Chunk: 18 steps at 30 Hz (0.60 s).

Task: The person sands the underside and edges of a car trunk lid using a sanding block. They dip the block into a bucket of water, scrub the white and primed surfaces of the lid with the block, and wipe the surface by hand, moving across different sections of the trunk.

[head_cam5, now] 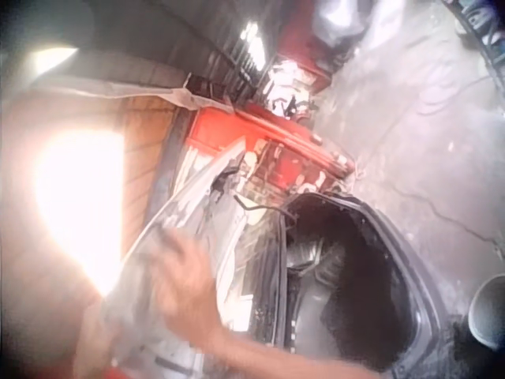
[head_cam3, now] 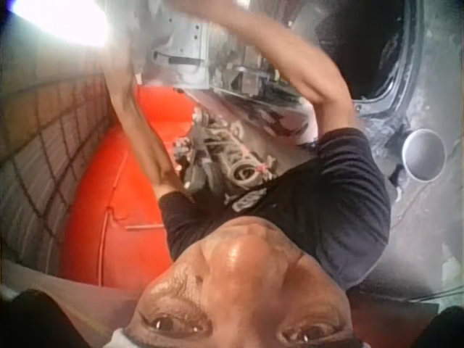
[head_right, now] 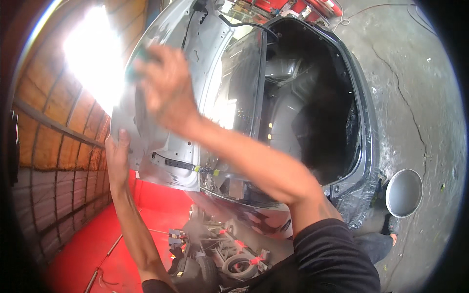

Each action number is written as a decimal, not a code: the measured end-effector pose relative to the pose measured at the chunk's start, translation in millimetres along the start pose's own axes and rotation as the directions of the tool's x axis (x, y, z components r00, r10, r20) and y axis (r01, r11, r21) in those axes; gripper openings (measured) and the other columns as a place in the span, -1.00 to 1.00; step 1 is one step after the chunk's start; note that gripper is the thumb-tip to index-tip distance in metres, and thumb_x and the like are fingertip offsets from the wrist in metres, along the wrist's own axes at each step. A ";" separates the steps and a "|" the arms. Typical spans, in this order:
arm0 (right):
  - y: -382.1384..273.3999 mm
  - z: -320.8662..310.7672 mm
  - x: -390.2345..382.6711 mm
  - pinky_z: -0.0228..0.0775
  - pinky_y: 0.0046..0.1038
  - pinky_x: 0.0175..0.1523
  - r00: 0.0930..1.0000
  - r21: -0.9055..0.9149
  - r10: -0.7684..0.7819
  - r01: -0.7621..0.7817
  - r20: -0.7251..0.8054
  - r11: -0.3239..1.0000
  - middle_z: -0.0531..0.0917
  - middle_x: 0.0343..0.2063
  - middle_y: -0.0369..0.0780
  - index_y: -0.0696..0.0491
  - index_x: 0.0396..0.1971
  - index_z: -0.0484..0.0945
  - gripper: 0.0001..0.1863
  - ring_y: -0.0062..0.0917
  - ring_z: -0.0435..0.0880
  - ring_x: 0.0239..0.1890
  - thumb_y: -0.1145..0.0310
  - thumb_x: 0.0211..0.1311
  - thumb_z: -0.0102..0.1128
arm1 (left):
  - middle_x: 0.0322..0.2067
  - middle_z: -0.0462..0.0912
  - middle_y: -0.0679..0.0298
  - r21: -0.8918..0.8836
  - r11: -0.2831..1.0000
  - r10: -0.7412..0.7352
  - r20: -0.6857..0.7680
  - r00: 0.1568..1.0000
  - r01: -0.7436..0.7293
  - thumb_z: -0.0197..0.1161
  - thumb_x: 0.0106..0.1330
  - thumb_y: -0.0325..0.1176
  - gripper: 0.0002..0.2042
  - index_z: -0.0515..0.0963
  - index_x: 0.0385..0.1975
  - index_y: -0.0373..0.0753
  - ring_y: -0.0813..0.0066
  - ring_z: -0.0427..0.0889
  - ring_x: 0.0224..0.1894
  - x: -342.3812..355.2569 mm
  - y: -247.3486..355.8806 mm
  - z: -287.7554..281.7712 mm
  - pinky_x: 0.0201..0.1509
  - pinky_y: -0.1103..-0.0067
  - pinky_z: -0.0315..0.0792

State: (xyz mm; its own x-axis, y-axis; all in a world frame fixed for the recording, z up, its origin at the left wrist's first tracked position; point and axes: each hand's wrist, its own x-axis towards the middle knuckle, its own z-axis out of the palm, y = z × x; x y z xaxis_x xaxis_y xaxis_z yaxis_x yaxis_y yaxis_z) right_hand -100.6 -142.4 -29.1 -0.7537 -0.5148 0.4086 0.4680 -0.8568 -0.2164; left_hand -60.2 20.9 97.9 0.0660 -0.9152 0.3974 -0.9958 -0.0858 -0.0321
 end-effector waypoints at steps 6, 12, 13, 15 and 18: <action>51.7 7.9 45.9 0.52 -0.21 0.06 0.997 0.025 0.070 -0.069 -0.035 0.997 0.62 -0.02 0.03 0.12 -0.16 0.74 -0.73 -0.05 0.66 -0.04 0.43 0.11 0.33 | -0.18 0.57 0.28 0.007 0.999 0.052 -0.029 0.998 -0.051 0.08 0.55 0.08 -0.41 0.48 0.18 -0.43 0.55 0.45 -0.15 3.4 1.4 2.4 -0.02 0.51 0.36; -1.2 3.7 -0.7 0.52 -0.22 0.07 1.000 0.082 -0.005 0.004 0.008 0.997 0.63 -0.02 0.00 0.13 -0.21 0.74 -0.76 -0.08 0.65 -0.02 0.45 0.09 0.33 | -0.11 0.59 0.23 0.018 1.000 0.007 -0.007 1.000 -0.006 0.09 0.55 0.07 -0.41 0.47 0.20 -0.44 0.52 0.49 -0.09 -3.3 -6.6 -8.2 0.04 0.50 0.37; 10.0 5.9 5.7 0.52 -0.23 0.07 0.999 0.101 -0.054 0.054 -0.001 0.993 0.64 -0.04 -0.01 0.12 -0.22 0.75 -0.77 -0.08 0.65 -0.02 0.46 0.08 0.32 | -0.08 0.58 0.21 0.017 1.000 -0.026 -0.009 1.000 0.026 0.09 0.55 0.06 -0.41 0.45 0.22 -0.44 0.50 0.49 -0.06 -1.2 -7.8 -9.4 0.07 0.48 0.37; 40.6 14.8 26.9 0.52 -0.21 0.08 0.999 0.060 -0.003 0.006 -0.043 0.998 0.65 -0.05 -0.02 0.11 -0.23 0.75 -0.78 -0.07 0.65 -0.01 0.44 0.09 0.33 | -0.04 0.58 0.18 0.023 0.998 -0.064 -0.006 0.998 0.065 0.09 0.56 0.05 -0.41 0.43 0.24 -0.44 0.48 0.49 -0.03 0.7 -13.3 -14.9 0.11 0.47 0.37; 53.3 30.6 26.4 0.51 -0.21 0.09 0.992 -0.014 0.024 -0.026 -0.121 1.000 0.66 -0.07 -0.01 0.10 -0.25 0.76 -0.79 -0.05 0.65 0.00 0.39 0.09 0.34 | 0.08 0.54 0.13 0.082 0.970 -0.230 0.018 0.973 0.228 0.10 0.56 0.04 -0.38 0.37 0.30 -0.44 0.41 0.48 0.11 8.2 -26.4 -22.0 0.24 0.42 0.34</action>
State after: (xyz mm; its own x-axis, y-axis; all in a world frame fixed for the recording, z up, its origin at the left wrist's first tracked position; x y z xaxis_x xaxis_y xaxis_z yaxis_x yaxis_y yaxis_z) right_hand -81.5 -200.7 -2.7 -0.7926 -0.5348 0.2927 0.4808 -0.8435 -0.2393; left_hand -34.7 24.3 122.2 0.2943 -0.8779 0.3777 -0.9459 -0.3240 -0.0160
